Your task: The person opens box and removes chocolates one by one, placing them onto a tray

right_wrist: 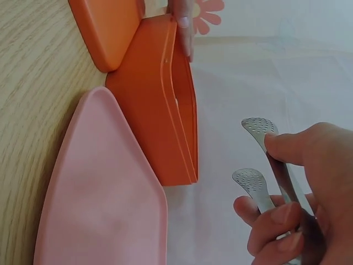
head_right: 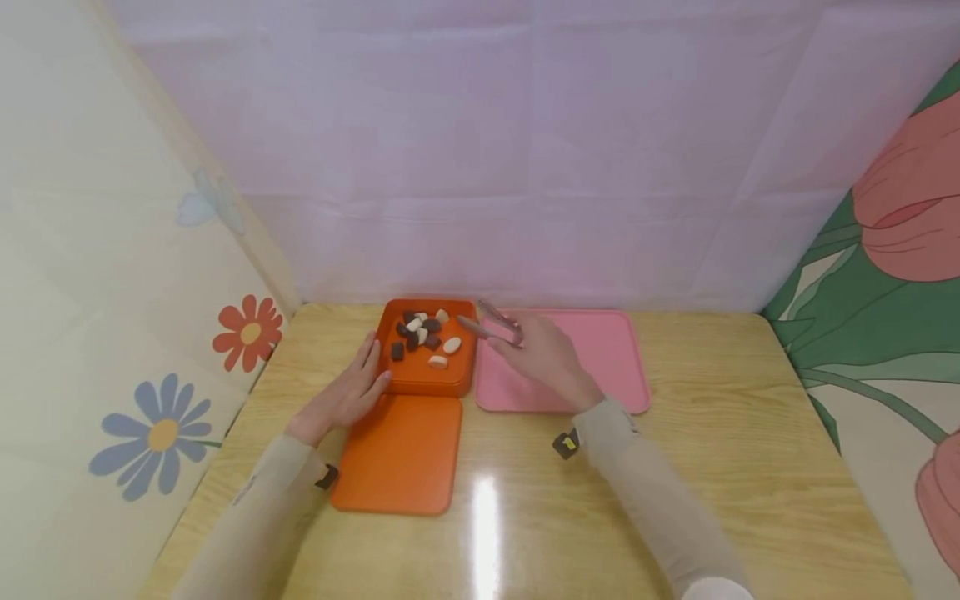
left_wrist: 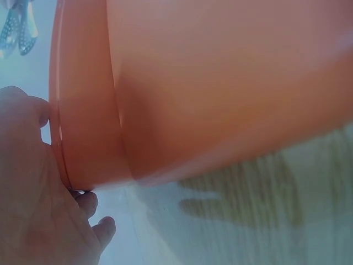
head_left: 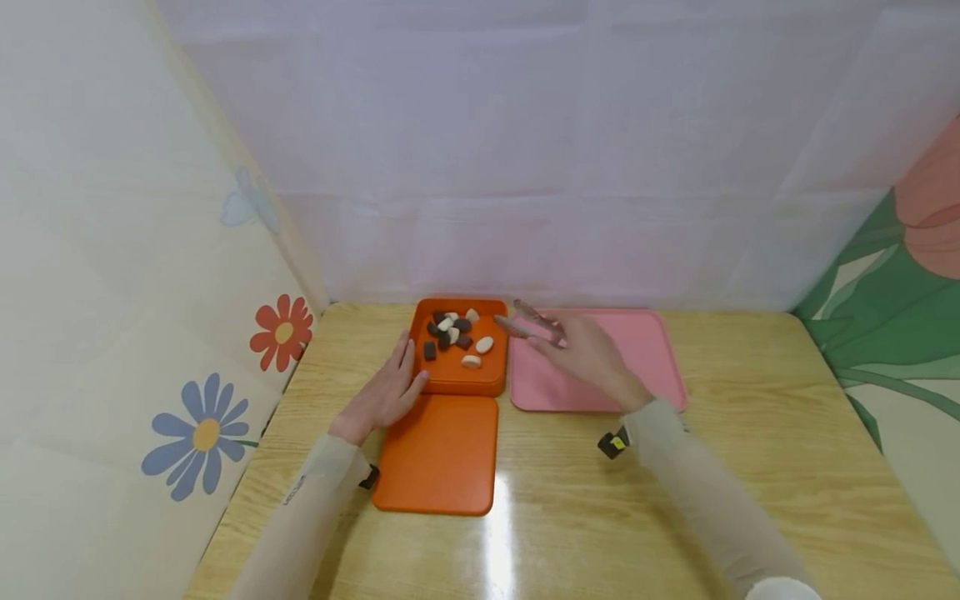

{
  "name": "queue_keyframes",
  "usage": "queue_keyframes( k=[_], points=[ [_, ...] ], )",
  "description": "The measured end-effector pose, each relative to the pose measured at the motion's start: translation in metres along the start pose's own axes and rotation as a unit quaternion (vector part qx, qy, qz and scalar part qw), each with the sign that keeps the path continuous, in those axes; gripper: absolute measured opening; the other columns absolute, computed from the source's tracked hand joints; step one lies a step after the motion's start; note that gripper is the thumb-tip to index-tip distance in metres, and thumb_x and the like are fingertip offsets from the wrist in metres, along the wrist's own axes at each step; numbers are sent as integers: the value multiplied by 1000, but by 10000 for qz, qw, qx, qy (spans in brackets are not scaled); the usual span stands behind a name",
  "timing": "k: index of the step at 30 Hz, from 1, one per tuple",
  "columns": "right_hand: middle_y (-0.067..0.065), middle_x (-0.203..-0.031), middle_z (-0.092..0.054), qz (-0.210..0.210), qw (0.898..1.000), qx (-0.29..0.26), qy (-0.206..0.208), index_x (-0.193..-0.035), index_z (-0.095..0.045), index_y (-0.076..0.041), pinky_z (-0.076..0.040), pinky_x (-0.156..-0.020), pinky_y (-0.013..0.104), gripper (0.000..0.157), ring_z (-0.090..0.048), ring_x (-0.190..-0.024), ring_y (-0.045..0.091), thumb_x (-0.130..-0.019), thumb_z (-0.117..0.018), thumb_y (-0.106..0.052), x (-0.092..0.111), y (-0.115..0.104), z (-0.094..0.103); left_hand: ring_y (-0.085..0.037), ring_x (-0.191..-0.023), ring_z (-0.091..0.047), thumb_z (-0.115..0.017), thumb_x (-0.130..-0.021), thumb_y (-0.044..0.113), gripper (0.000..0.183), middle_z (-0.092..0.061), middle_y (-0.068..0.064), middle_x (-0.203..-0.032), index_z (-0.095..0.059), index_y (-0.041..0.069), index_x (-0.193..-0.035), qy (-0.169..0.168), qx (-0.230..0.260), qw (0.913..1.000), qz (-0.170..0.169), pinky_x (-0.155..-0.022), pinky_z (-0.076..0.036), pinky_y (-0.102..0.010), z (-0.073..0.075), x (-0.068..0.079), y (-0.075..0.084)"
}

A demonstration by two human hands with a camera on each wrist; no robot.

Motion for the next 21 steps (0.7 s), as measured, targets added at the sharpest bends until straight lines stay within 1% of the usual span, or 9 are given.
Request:
queue_keyframes(
  k=[4,6,8,11,16,21],
  points=[
    [-3,-96,-71,48,9999,158,-31,-149,-64,-21,-53,-60,34,57,-63,-77,18,-101,-72,-51,-3,-5,-7,-46,-164,-10,-34,-117,43,78,8,-26,-178,-5,-10,-167,45,-1,10000,-25,-131,-22,-61,0,0,0],
    [-3,-93,-70,24,9995,292,-81,-142,-68,-17,-52,-61,34,54,-62,-76,18,-100,-73,-51,-5,-6,-10,-46,-164,-11,-35,-117,43,79,7,-27,-178,-5,-10,-167,65,10,10000,-35,-131,-22,-61,0,0,0],
    [-3,-88,-69,-4,9991,386,-156,-132,-72,-13,-51,-60,34,49,-60,-73,18,-100,-74,-50,-6,-6,-14,-47,-164,-12,-36,-117,42,78,6,-27,-178,-5,-11,-167,83,8,9999,-57,-130,-22,-62,0,-1,0],
    [-2,-83,-67,75,9982,506,-302,-125,-75,-12,-48,-58,33,45,-57,-69,18,-99,-75,-49,-8,-9,-19,-47,-164,-11,-35,-117,42,78,6,-27,-178,-6,-11,-167,90,-4,10000,-39,-130,-22,-62,-1,-1,0],
    [-3,-78,-65,342,9964,624,-468,-128,-76,-14,-45,-55,30,47,-53,-64,14,-99,-74,-51,-16,-15,-28,-47,-164,-11,-34,-118,41,78,7,-28,-177,-5,-11,-167,64,-39,10000,14,-130,-22,-62,0,1,-1],
    [-3,-72,-62,347,9960,515,-647,-133,-76,-15,-37,-49,25,51,-46,-57,10,-99,-74,-52,-19,-18,-34,-47,-163,-11,-37,-117,39,77,6,-28,-177,-6,-12,-166,87,-7,9999,-56,-130,-22,-62,0,0,0]
  ],
)
Point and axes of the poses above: each hand's wrist, its own x-axis away from the middle knuckle, its own z-axis out of the back of the hand, y = z × x, the point moved 4 cm from there along -x, towards the middle knuckle
